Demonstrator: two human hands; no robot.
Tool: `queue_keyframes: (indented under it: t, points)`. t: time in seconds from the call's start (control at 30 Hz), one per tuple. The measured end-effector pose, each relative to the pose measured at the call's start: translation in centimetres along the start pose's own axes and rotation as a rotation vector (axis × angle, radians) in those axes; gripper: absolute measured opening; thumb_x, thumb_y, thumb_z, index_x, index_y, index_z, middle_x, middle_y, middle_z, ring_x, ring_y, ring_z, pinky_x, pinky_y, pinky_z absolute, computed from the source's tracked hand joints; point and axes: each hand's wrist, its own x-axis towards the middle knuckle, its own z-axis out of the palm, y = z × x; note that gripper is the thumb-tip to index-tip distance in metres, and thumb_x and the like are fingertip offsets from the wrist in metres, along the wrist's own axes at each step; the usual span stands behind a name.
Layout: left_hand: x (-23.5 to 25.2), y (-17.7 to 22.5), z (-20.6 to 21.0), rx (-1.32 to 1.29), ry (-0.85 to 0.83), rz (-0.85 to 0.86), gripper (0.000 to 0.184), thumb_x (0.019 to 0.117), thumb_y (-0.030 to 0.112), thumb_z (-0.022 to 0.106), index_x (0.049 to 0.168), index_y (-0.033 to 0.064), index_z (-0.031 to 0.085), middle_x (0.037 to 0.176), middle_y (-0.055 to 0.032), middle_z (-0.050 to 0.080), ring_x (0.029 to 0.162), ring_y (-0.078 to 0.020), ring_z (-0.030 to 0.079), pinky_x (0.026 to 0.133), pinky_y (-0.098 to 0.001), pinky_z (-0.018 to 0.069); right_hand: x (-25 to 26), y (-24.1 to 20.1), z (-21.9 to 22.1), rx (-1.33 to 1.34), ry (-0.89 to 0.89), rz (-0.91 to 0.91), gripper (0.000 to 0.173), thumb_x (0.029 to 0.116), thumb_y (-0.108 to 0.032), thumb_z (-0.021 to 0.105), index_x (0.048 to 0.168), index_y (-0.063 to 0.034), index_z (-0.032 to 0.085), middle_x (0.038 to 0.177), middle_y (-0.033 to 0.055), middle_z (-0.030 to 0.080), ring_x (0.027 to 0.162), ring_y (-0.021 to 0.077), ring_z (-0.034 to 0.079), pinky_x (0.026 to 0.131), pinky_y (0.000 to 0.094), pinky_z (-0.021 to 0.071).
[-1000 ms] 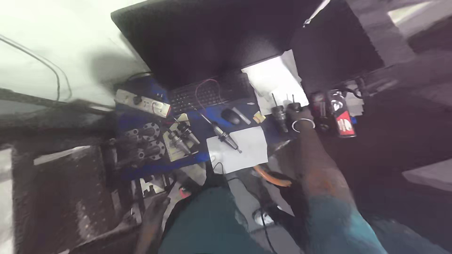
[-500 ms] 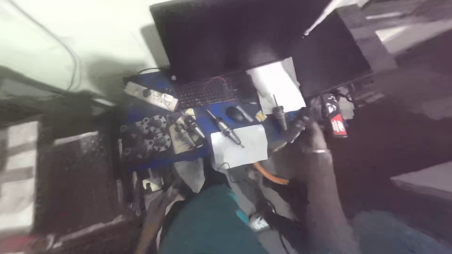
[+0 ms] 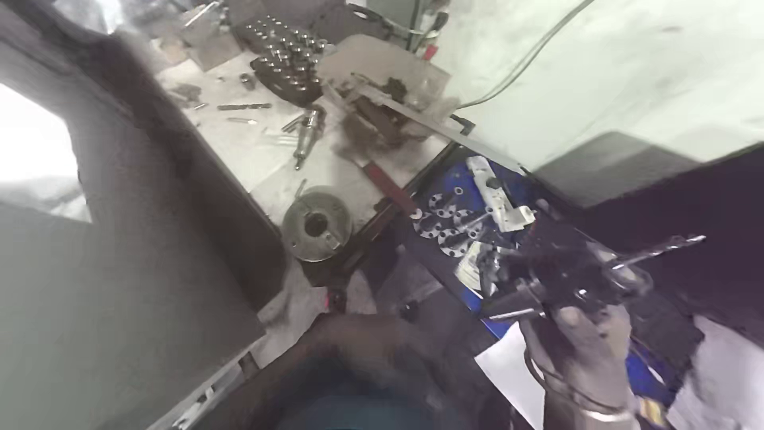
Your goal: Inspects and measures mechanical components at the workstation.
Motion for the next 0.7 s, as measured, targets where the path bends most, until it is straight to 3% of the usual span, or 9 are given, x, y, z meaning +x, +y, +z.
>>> queue_keyframes:
  t: [0.1, 0.23, 0.3, 0.37, 0.5, 0.7]
  points:
    - [-5.0, 3.2, -0.7, 0.108, 0.073, 0.143, 0.027, 0.0951, 0.016, 0.069, 0.118, 0.0010, 0.070, 0.113, -0.0082, 0.072, 0.109, -0.0126, 0.066, 0.100, -0.0313, 0.0531, 4.0, -0.1, 8.7, -0.068, -0.132, -0.136, 0.046, 0.0882, -0.024, 0.081, 0.130, -0.0255, 0.063, 0.120, -0.0081, 0.071, 0.109, 0.0100, 0.069, 0.096, 0.0324, 0.0592]
    - [-11.5, 5.6, -2.2, 0.271, 0.221, 0.281, 0.031, 0.0987, 0.030, 0.066, 0.114, 0.0042, 0.073, 0.114, -0.0084, 0.073, 0.111, -0.0143, 0.067, 0.100, -0.0335, 0.0541, 6.3, 2.4, 17.6, -0.231, -0.123, -0.186, 0.059, 0.0809, -0.013, 0.087, 0.130, -0.0046, 0.055, 0.115, 0.0062, 0.071, 0.103, 0.0228, 0.072, 0.091, 0.0437, 0.0636]
    - [-14.3, 5.6, -2.9, 0.221, 0.316, 0.383, 0.039, 0.1014, 0.037, 0.062, 0.114, 0.0011, 0.072, 0.114, -0.0119, 0.073, 0.110, -0.0179, 0.067, 0.099, -0.0363, 0.0551, 6.4, 4.6, 20.3, -0.306, -0.123, -0.183, 0.066, 0.0787, -0.013, 0.088, 0.132, -0.0008, 0.052, 0.115, 0.0082, 0.070, 0.102, 0.0219, 0.071, 0.088, 0.0407, 0.0641]
    - [-17.0, 5.8, -3.6, 0.179, 0.392, 0.378, 0.043, 0.1020, 0.042, 0.059, 0.114, 0.0016, 0.071, 0.115, -0.0119, 0.072, 0.112, -0.0185, 0.067, 0.099, -0.0376, 0.0557, 6.3, 7.0, 21.9, -0.350, -0.133, -0.191, 0.070, 0.0776, -0.013, 0.088, 0.133, 0.0042, 0.050, 0.114, 0.0122, 0.070, 0.101, 0.0235, 0.072, 0.087, 0.0411, 0.0646]
    - [-20.9, 5.5, -5.0, 0.097, 0.449, 0.348, 0.040, 0.1002, 0.038, 0.064, 0.119, 0.0028, 0.069, 0.121, -0.0123, 0.070, 0.117, -0.0203, 0.065, 0.101, -0.0376, 0.0552, 5.6, 10.6, 23.5, -0.479, -0.124, -0.176, 0.073, 0.0730, -0.012, 0.090, 0.132, 0.0057, 0.050, 0.118, 0.0105, 0.070, 0.109, 0.0167, 0.070, 0.096, 0.0348, 0.0618]
    - [-23.0, 4.4, -6.6, 0.069, 0.488, 0.361, 0.038, 0.1002, 0.040, 0.064, 0.120, 0.0073, 0.068, 0.117, -0.0087, 0.071, 0.112, -0.0179, 0.067, 0.098, -0.0378, 0.0567, 4.5, 13.4, 23.6, -0.719, -0.082, -0.069, 0.077, 0.0722, -0.022, 0.091, 0.131, 0.0081, 0.053, 0.115, 0.0109, 0.070, 0.106, 0.0089, 0.069, 0.094, 0.0271, 0.0595]
